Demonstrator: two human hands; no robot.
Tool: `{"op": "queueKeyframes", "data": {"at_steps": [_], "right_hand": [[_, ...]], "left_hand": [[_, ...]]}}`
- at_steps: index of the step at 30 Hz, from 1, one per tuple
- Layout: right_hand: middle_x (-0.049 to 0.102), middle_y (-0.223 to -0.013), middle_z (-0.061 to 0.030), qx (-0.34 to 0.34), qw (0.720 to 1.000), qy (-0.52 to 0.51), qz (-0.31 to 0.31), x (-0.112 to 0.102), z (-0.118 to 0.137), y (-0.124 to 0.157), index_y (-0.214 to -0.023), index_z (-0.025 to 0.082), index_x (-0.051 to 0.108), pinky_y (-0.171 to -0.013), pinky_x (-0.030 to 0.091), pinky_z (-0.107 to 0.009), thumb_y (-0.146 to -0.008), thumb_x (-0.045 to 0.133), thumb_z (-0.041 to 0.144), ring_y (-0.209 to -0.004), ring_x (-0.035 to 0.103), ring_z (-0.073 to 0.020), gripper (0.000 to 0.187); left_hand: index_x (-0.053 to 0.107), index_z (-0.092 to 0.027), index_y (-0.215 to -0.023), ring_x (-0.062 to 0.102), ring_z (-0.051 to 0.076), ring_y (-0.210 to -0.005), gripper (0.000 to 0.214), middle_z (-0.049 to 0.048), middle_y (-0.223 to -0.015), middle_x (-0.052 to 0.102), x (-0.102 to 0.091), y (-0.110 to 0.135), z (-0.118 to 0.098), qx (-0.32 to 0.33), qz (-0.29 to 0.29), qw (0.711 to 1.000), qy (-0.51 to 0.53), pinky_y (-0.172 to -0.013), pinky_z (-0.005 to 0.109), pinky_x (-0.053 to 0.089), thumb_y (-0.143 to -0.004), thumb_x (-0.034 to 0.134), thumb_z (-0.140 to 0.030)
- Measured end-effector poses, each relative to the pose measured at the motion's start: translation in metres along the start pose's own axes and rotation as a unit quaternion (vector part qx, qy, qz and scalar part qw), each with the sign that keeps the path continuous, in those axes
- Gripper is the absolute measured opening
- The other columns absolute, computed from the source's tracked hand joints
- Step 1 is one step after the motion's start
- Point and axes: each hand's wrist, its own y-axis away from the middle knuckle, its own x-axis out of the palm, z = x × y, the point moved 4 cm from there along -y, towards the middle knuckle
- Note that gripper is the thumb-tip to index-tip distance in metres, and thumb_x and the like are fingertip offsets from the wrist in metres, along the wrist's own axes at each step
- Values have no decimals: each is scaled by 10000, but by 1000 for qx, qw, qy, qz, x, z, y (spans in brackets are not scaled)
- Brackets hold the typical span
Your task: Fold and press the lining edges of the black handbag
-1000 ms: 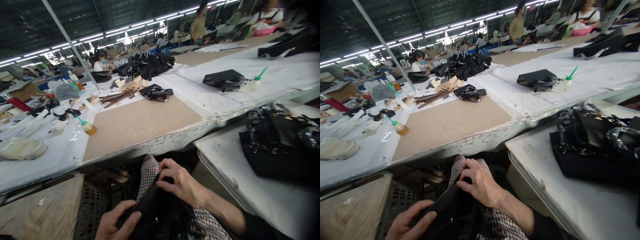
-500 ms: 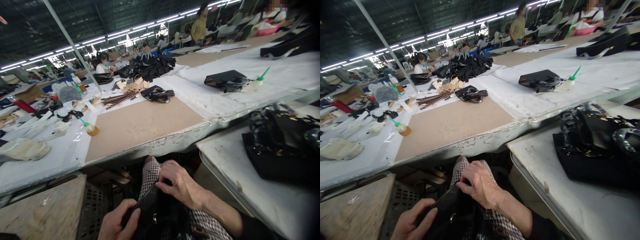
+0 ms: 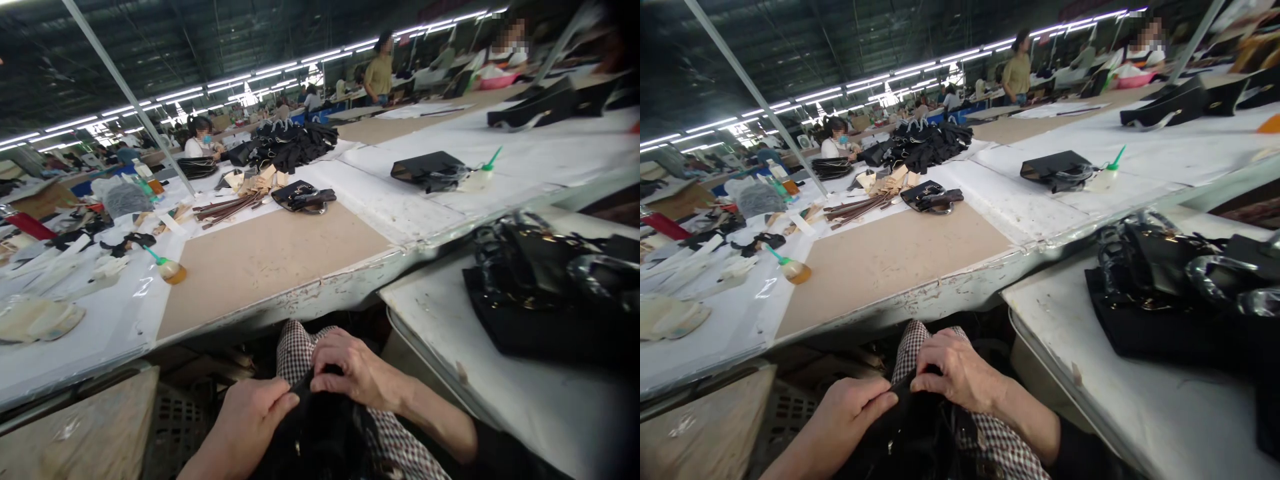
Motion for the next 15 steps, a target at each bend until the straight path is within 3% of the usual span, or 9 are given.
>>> {"op": "queueKeyframes", "data": {"at_steps": [2, 6, 15], "right_hand": [[740, -1027, -25, -12, 999, -26, 15, -11, -11, 2, -791, 213, 714, -952, 433, -389, -868, 768, 449, -1012, 642, -221, 254], [728, -1189, -39, 32, 997, -76, 6, -23, -29, 4, -784, 210, 737, -977, 459, -378, -818, 827, 376, -1123, 643, -236, 191], [732, -994, -51, 52, 980, -185, -49, -8, -36, -3, -726, 167, 678, -786, 508, -299, -845, 773, 260, -894, 671, -184, 178]], "left_hand": [[582, -209, -682, 611, 149, -625, 406, -7, -676, 666, 5, 2, 9, 17, -7, 1000, 1, -587, 235, 333, -1033, 434, -347], [595, -216, -729, 641, 147, -654, 391, -10, -696, 677, 14, 7, 29, 5, -7, 1000, 0, -611, 214, 370, -1042, 410, -360], [583, -215, -731, 646, 135, -657, 423, -18, -700, 660, 18, 6, 38, 13, 9, 1000, -5, -623, 194, 406, -1050, 388, -414]]}}
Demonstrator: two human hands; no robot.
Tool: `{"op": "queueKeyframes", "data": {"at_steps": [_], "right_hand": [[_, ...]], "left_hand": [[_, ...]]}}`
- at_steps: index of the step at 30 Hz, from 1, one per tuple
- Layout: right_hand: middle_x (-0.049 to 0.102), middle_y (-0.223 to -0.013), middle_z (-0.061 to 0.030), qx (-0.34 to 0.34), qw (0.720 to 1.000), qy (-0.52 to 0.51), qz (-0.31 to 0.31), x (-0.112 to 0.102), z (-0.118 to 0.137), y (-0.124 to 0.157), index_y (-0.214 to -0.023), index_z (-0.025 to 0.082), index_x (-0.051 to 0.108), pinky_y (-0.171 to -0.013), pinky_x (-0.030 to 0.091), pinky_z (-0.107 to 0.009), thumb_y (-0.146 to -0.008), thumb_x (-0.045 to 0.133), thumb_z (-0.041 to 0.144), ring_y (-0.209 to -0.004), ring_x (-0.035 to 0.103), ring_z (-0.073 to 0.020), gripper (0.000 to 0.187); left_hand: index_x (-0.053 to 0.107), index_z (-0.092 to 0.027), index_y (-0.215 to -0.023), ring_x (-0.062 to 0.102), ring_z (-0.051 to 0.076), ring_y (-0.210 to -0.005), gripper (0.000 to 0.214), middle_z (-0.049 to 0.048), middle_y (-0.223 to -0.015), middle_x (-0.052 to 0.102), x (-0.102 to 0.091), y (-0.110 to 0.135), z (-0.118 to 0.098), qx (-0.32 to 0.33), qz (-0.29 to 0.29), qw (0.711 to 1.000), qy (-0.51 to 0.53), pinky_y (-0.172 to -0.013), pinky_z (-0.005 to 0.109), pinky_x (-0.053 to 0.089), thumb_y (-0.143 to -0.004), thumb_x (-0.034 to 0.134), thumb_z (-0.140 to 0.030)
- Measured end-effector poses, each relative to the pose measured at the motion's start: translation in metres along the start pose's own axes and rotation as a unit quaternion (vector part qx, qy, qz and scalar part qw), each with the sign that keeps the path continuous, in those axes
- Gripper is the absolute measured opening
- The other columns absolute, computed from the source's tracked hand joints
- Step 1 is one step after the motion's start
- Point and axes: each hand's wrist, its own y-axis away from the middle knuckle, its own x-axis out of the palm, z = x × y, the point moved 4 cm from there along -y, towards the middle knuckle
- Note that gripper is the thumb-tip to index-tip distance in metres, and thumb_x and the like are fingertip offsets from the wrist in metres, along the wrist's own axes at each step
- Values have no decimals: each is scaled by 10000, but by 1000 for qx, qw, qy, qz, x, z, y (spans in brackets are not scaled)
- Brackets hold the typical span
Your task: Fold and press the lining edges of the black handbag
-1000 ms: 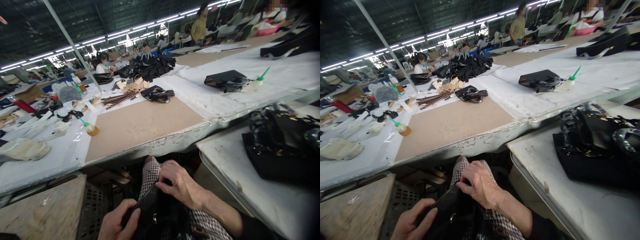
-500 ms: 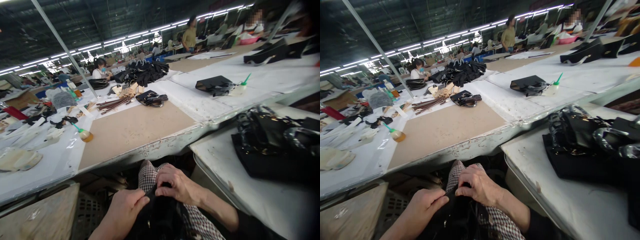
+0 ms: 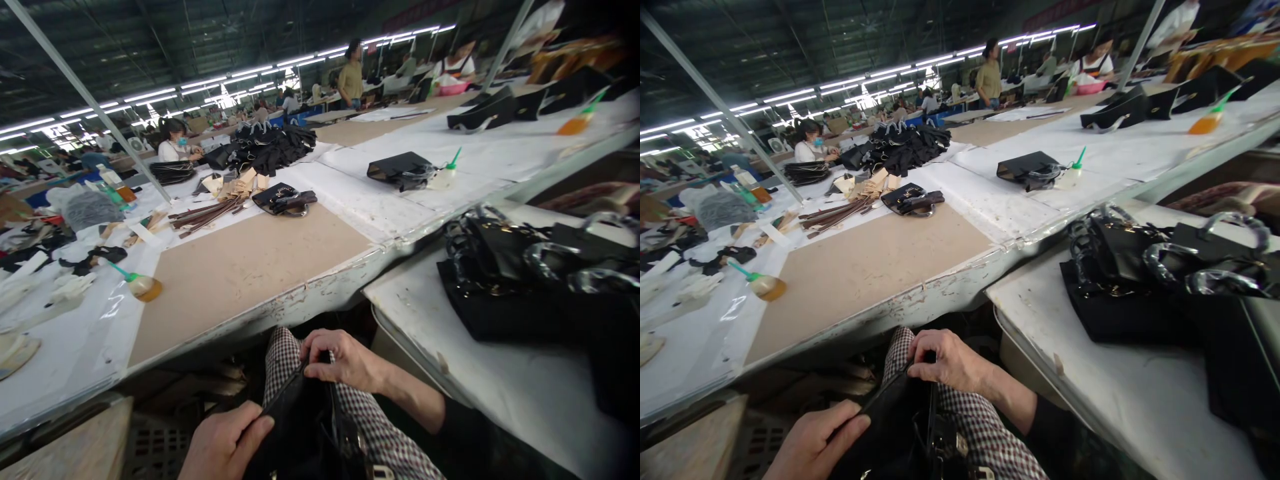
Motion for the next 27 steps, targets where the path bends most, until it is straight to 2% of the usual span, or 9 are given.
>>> {"op": "queueKeyframes", "data": {"at_steps": [6, 10, 12, 15, 18, 21, 24, 27], "right_hand": [[722, -927, -23, 15, 999, -25, -46, 9, -11, 4, -746, 180, 647, -802, 481, -306, -865, 739, 253, -876, 652, -185, 167], [714, -911, -16, 48, 995, -23, -89, 15, -14, 8, -717, 188, 599, -815, 466, -318, -860, 722, 241, -879, 639, -194, 196], [713, -912, -16, 57, 993, -21, -98, 17, -12, 9, -708, 191, 584, -817, 464, -321, -856, 718, 241, -881, 636, -198, 206], [710, -909, -18, 57, 993, -24, -100, 17, -7, 10, -707, 194, 587, -821, 461, -326, -854, 714, 245, -886, 630, -204, 202], [710, -909, -18, 54, 994, -24, -97, 15, -3, 12, -706, 193, 595, -823, 457, -326, -850, 716, 235, -898, 628, -205, 193], [706, -914, -13, 56, 993, -16, -102, 13, -4, 15, -713, 193, 609, -826, 454, -320, -838, 725, 209, -902, 626, -199, 171], [708, -921, -8, 58, 995, -9, -84, 13, -6, 16, -700, 191, 625, -833, 453, -315, -811, 754, 191, -898, 630, -193, 169], [711, -898, -2, 67, 996, 4, -66, 15, -7, 15, -674, 189, 632, -811, 454, -302, -794, 764, 179, -871, 636, -185, 179]], "left_hand": [[606, -219, -774, 693, 162, -729, 408, 0, -764, 711, 1, -2, 1, -20, 20, 999, -17, -663, 213, 439, -1057, 362, -382], [666, -214, -921, 750, 268, -859, 373, 59, -919, 773, -11, -5, -15, -69, 74, 990, -100, -693, 302, 483, -1051, 331, -315], [684, -210, -1033, 752, 333, -924, 353, 93, -1004, 780, -21, -9, -28, -95, 91, 982, -134, -715, 357, 500, -1041, 357, -343], [663, -221, -1187, 722, 366, -1007, 375, 107, -1077, 771, -31, -23, -44, -96, 86, 989, -77, -791, 388, 494, -982, 501, -490], [693, -216, -1072, 699, 284, -901, 411, 54, -939, 759, -29, -45, -50, -49, 77, 995, 40, -751, 310, 452, -951, 531, -573], [662, -191, -802, 597, 174, -702, 407, -22, -715, 654, -19, -64, -48, -2, 87, 991, 97, -607, 238, 371, -996, 462, -487], [611, -184, -685, 524, 152, -633, 392, -30, -619, 559, -10, -73, -46, -2, 78, 994, 72, -569, 245, 306, -977, 492, -417], [627, -192, -711, 541, 184, -664, 308, 5, -655, 587, -9, -71, -46, -17, 57, 998, 27, -618, 285, 286, -942, 540, -377]]}}
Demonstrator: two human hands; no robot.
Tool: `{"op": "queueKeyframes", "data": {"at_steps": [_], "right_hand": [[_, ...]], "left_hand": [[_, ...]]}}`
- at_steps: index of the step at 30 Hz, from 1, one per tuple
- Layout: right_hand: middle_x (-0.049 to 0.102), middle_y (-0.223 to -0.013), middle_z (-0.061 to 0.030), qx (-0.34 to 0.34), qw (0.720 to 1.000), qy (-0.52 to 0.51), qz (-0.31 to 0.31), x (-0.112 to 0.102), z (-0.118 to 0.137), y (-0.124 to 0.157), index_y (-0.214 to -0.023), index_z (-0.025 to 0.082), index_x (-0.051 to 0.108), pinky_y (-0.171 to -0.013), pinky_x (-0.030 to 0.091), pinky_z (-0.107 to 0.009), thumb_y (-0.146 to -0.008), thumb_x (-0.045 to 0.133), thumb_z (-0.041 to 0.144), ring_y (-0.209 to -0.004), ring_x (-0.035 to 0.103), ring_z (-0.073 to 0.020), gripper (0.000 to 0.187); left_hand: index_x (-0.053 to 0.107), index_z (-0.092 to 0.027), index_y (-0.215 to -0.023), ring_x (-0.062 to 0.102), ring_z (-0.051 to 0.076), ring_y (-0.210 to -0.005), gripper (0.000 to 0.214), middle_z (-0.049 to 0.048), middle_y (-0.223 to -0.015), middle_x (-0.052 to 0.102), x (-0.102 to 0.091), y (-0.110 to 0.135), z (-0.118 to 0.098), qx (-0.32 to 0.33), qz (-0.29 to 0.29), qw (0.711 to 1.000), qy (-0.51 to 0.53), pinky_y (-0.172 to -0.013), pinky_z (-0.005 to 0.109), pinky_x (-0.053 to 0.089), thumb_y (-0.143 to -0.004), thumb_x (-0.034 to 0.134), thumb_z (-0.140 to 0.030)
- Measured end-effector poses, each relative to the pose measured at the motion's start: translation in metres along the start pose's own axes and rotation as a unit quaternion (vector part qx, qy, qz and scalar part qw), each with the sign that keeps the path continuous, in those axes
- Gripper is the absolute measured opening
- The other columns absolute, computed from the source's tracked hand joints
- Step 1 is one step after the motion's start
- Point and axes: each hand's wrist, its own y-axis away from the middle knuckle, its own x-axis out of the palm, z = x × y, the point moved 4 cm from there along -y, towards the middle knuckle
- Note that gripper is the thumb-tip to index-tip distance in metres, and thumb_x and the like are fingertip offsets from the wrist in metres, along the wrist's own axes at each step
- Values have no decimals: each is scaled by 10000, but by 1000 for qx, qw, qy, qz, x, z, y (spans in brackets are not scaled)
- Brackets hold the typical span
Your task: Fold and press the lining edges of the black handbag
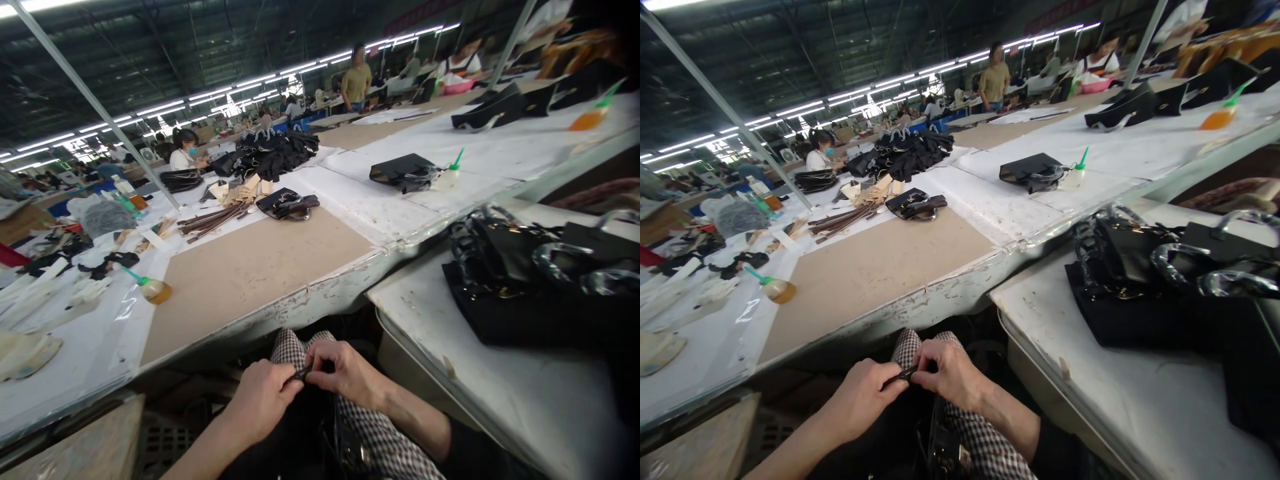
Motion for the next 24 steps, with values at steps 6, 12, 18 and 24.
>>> {"op": "queueKeyframes", "data": {"at_steps": [6, 12, 18, 24], "right_hand": [[723, -916, 0, 33, 999, 17, -9, 0, -2, -1, -695, 194, 638, -801, 451, -294, -831, 713, 202, -869, 636, -183, 155], [739, -919, -10, 53, 999, 9, 9, 2, 0, -5, -708, 200, 652, -815, 456, -302, -844, 691, 269, -855, 646, -194, 157], [739, -870, -8, 60, 998, 28, 11, 7, 5, -9, -718, 202, 655, -803, 457, -298, -839, 682, 285, -837, 642, -194, 150], [731, -851, -7, 71, 997, 34, -20, 4, 4, -4, -715, 191, 646, -792, 458, -297, -822, 697, 252, -834, 632, -191, 134]], "left_hand": [[527, -205, -668, 553, 183, -650, 404, 16, -671, 615, -8, 40, 17, -56, 34, 998, -10, -596, 278, 300, -984, 441, -443], [436, -218, -713, 498, 155, -646, 451, -26, -665, 492, 13, 103, 60, -137, 39, 986, 82, -599, 258, 340, -1001, 287, -532], [637, -211, -1072, 631, 230, -978, 451, 31, -1015, 699, 10, 122, 59, -82, 67, 962, 252, -886, 281, 477, -998, 384, -576], [460, -270, -1500, 493, 287, -1365, 717, 49, -1517, 534, -32, 112, 40, -50, 140, 930, 335, -1165, 382, 358, -839, 715, -381]]}}
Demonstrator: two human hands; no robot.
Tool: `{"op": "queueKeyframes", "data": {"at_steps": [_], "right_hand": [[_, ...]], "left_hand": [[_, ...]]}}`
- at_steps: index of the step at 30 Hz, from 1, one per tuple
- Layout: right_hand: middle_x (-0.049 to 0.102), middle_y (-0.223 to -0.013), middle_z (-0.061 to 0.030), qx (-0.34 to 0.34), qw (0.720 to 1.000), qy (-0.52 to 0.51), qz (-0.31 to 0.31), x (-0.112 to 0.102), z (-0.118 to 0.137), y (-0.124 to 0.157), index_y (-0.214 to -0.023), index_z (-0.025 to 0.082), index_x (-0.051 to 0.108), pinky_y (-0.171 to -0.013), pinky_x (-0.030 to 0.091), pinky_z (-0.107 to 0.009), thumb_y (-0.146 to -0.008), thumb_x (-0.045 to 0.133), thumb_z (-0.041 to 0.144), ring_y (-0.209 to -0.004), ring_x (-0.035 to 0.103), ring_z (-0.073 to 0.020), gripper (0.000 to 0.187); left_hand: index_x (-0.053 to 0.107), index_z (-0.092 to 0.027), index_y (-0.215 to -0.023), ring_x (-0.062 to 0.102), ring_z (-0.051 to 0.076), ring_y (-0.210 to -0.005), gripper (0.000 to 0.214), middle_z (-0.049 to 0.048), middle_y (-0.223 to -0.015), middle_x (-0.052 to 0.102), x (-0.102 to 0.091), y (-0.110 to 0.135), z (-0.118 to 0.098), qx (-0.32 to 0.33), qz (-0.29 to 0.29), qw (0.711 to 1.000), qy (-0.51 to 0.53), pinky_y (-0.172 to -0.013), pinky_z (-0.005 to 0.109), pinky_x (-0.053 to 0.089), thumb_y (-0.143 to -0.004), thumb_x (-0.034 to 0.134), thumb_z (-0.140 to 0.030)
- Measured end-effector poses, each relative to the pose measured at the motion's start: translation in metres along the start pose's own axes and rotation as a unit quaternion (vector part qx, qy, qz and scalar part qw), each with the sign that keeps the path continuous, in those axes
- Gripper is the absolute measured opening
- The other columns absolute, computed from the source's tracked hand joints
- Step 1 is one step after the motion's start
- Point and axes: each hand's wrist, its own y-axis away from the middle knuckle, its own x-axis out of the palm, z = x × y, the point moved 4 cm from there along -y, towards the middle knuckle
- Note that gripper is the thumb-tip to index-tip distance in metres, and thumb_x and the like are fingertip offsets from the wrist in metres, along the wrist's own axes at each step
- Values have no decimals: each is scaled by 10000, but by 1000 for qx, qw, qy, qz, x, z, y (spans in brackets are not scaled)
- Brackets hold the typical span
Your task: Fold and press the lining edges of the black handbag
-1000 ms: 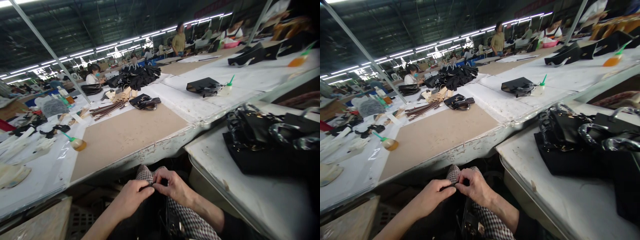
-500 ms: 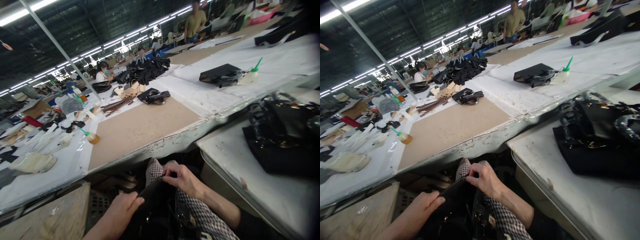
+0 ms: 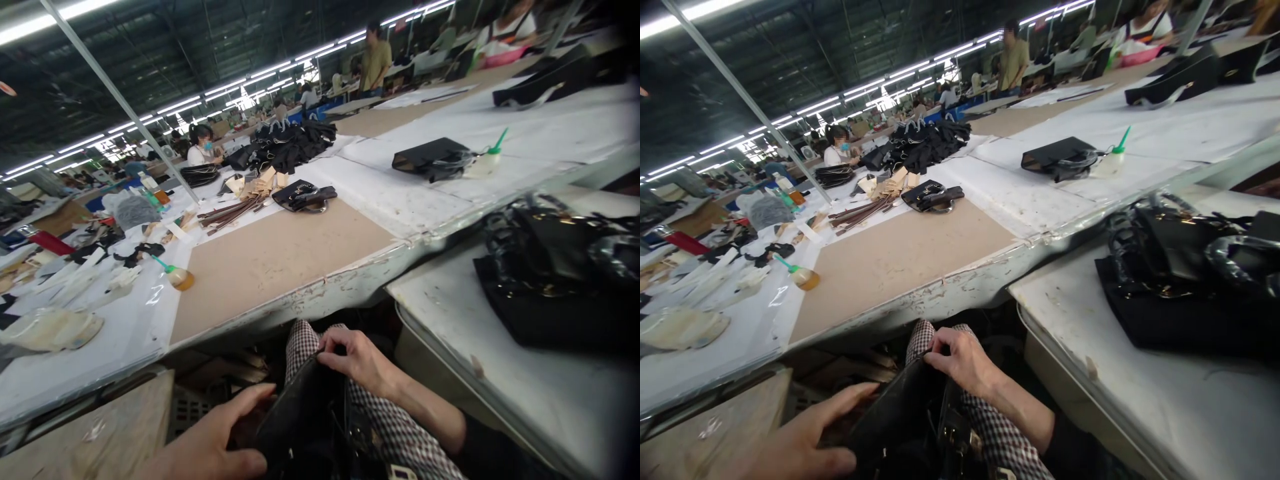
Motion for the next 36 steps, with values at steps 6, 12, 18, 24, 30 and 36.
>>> {"op": "queueKeyframes", "data": {"at_steps": [6, 12, 18, 24, 30, 36], "right_hand": [[731, -897, -14, -23, 999, -32, -10, 1, -2, -1, -695, 188, 619, -823, 466, -313, -808, 707, 209, -876, 642, -197, 145], [685, -1155, -87, 22, 995, -35, -90, -19, 4, 14, -680, 193, 510, -887, 513, -375, -764, 777, 302, -1031, 640, -254, 300], [207, -1651, -184, 3, 996, 12, -85, 20, -2, 75, -1546, 220, 296, -1185, 344, -583, -720, 826, 546, -1493, 265, -428, 1034], [225, -1645, -179, 115, 991, 26, -66, 55, -15, 86, -1618, 239, 133, -1205, 290, -618, -735, 795, 452, -1517, 197, -435, 1124], [602, -1222, -97, 102, 990, -95, -27, -25, 32, 108, -1556, 279, 277, -1000, 475, -487, -850, 676, 430, -1099, 608, -302, 825], [603, -1140, -45, 92, 940, -283, 170, -78, 20, 124, -1461, 277, 424, -760, 489, -290, -800, 772, 370, -922, 617, -195, 753]], "left_hand": [[637, -231, -1310, 662, 275, -1073, 479, 57, -1187, 743, 11, -73, -37, 47, -69, 985, -151, -923, 332, 488, -860, 660, -396], [701, -189, -862, 659, 220, -775, 115, 15, -796, 722, 18, -129, -45, 85, -104, 965, -227, -668, 269, 407, -812, 604, -223], [667, -197, -1027, 685, 235, -904, 219, 36, -954, 753, 8, -127, -36, 75, -107, 967, -218, -774, 282, 450, -822, 590, -197], [675, -183, -942, 682, 242, -884, 189, 28, -902, 751, 25, -136, -44, 75, -81, 972, -208, -719, 272, 457, -833, 653, -336], [676, -181, -857, 618, 197, -780, 114, -21, -793, 678, -3, -101, -62, 79, -79, 967, -227, -670, 252, 406, -796, 589, -220], [739, -206, -776, 598, 189, -766, 111, -42, -775, 658, -1, -61, -59, 47, 91, 960, -260, -693, 242, 420, -720, 741, -302]]}}
